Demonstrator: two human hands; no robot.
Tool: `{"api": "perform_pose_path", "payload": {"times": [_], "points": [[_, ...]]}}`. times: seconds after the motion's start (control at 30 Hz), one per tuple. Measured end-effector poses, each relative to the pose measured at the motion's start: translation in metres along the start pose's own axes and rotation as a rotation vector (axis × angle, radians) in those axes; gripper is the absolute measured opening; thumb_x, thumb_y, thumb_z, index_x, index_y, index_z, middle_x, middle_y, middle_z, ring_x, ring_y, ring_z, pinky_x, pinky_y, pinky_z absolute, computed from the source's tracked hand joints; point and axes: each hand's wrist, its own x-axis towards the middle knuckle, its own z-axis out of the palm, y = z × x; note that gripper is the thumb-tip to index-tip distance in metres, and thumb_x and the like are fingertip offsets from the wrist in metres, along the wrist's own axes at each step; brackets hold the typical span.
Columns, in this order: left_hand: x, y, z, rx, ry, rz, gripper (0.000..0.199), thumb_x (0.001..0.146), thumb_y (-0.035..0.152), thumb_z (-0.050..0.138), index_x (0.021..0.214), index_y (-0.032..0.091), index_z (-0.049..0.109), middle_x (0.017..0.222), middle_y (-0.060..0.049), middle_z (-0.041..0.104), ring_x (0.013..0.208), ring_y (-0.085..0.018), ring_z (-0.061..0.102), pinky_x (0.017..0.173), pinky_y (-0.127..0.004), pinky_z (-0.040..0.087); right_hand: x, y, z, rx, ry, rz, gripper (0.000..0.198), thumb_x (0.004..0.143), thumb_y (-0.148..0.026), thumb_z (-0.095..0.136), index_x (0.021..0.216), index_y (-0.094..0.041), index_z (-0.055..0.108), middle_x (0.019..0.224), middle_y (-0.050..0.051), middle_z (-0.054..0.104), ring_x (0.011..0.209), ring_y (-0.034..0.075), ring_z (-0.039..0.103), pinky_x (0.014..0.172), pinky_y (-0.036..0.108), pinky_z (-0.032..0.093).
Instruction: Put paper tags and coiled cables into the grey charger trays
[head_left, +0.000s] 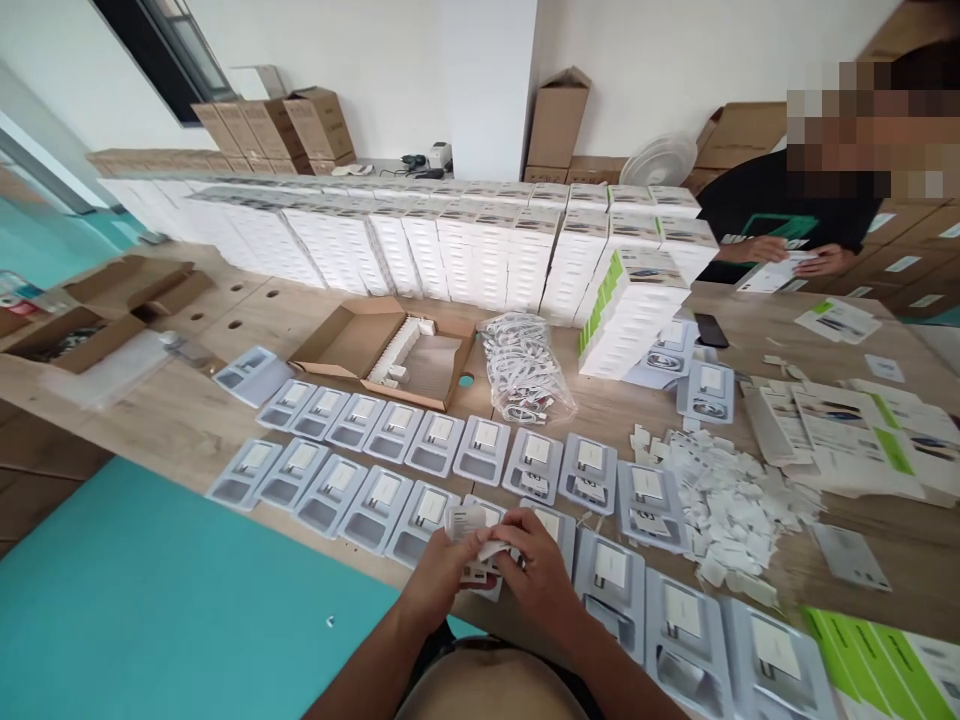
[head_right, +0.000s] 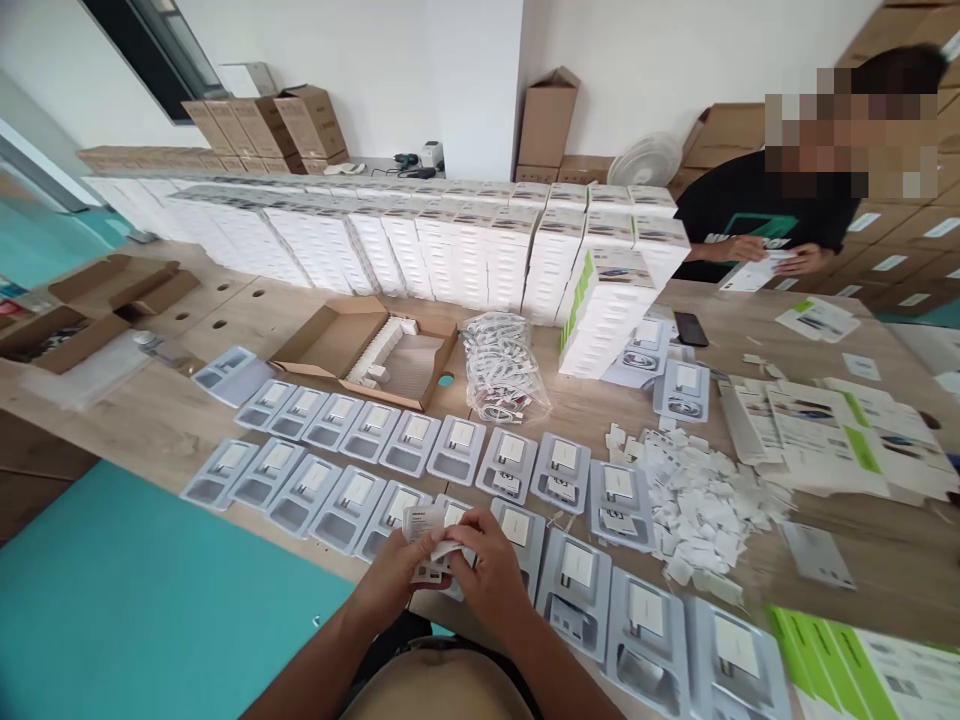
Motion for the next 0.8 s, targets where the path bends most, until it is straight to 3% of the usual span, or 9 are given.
{"api": "perform_pose_path", "payload": {"times": [0.13, 0.2, 0.37, 0.57, 0.67, 0.73, 0.8], "points": [[-0.007, -0.009, 0.007, -0.101, 0.081, -0.016, 0.055, 0.078, 0.056, 0.064, 0.110, 0.011, 0.064, 0.095, -0.015, 0.070, 0.087, -0.028, 0.066, 0.068, -0.037, 0.057, 0.002, 0.006, -0.011, 0.237, -0.097, 0.250, 0.027, 0.091, -0.042, 0.049, 0.099, -0.021, 0.065, 0.083, 0.005, 0.062, 0.071, 0.020, 0.058, 0.061, 0.029, 0.046], [-0.011, -0.012, 0.011, -0.037, 0.071, 0.017, 0.049, 0.076, 0.048, 0.069, 0.110, 0.012, 0.064, 0.095, -0.013, 0.071, 0.089, -0.028, 0.066, 0.070, -0.036, 0.057, 0.001, 0.007, -0.020, 0.241, -0.190, 0.273, 0.029, 0.092, -0.044, 0.049, 0.100, -0.021, 0.064, 0.075, 0.003, 0.062, 0.065, 0.019, 0.056, 0.057, 0.028, 0.043], [-0.013, -0.023, 0.029, 0.022, 0.129, 0.041, 0.038, 0.076, 0.038, 0.068, 0.104, 0.014, 0.066, 0.086, -0.009, 0.071, 0.081, -0.026, 0.066, 0.063, -0.033, 0.056, -0.009, 0.007, -0.038, 0.260, -0.271, 0.203, 0.030, 0.091, -0.039, 0.051, 0.113, -0.023, 0.063, 0.086, 0.004, 0.065, 0.072, 0.019, 0.058, 0.062, 0.027, 0.045], [-0.011, -0.038, 0.053, -0.219, 0.165, -0.035, 0.031, 0.072, 0.036, 0.071, 0.095, 0.015, 0.065, 0.079, -0.007, 0.069, 0.074, -0.023, 0.065, 0.057, -0.030, 0.054, -0.029, 0.026, -0.056, 0.180, -0.254, -0.055, 0.039, 0.087, -0.016, 0.041, 0.110, -0.027, 0.070, 0.095, 0.006, 0.060, 0.083, 0.018, 0.059, 0.072, 0.029, 0.048], [-0.013, -0.036, 0.063, -0.194, 0.149, -0.026, 0.038, 0.074, 0.042, 0.071, 0.102, 0.017, 0.065, 0.086, -0.007, 0.070, 0.081, -0.025, 0.066, 0.060, -0.032, 0.055, -0.035, 0.032, -0.067, 0.085, -0.243, -0.153, 0.044, 0.085, -0.013, 0.040, 0.113, -0.029, 0.069, 0.095, 0.006, 0.058, 0.086, 0.019, 0.057, 0.076, 0.031, 0.048], [-0.014, -0.032, 0.068, -0.094, 0.114, 0.000, 0.040, 0.072, 0.044, 0.074, 0.102, 0.018, 0.067, 0.090, -0.007, 0.071, 0.086, -0.026, 0.066, 0.064, -0.032, 0.056, -0.037, 0.033, -0.072, 0.101, -0.231, -0.144, 0.043, 0.083, -0.012, 0.041, 0.111, -0.029, 0.070, 0.097, 0.006, 0.059, 0.089, 0.020, 0.057, 0.079, 0.031, 0.047], [-0.013, -0.030, 0.070, -0.013, 0.117, 0.014, 0.039, 0.069, 0.043, 0.077, 0.096, 0.016, 0.069, 0.089, -0.007, 0.072, 0.086, -0.025, 0.066, 0.066, -0.032, 0.056, -0.038, 0.033, -0.073, 0.203, -0.221, -0.022, 0.042, 0.082, -0.013, 0.041, 0.109, -0.027, 0.070, 0.094, 0.005, 0.062, 0.086, 0.019, 0.058, 0.078, 0.031, 0.047]]}}
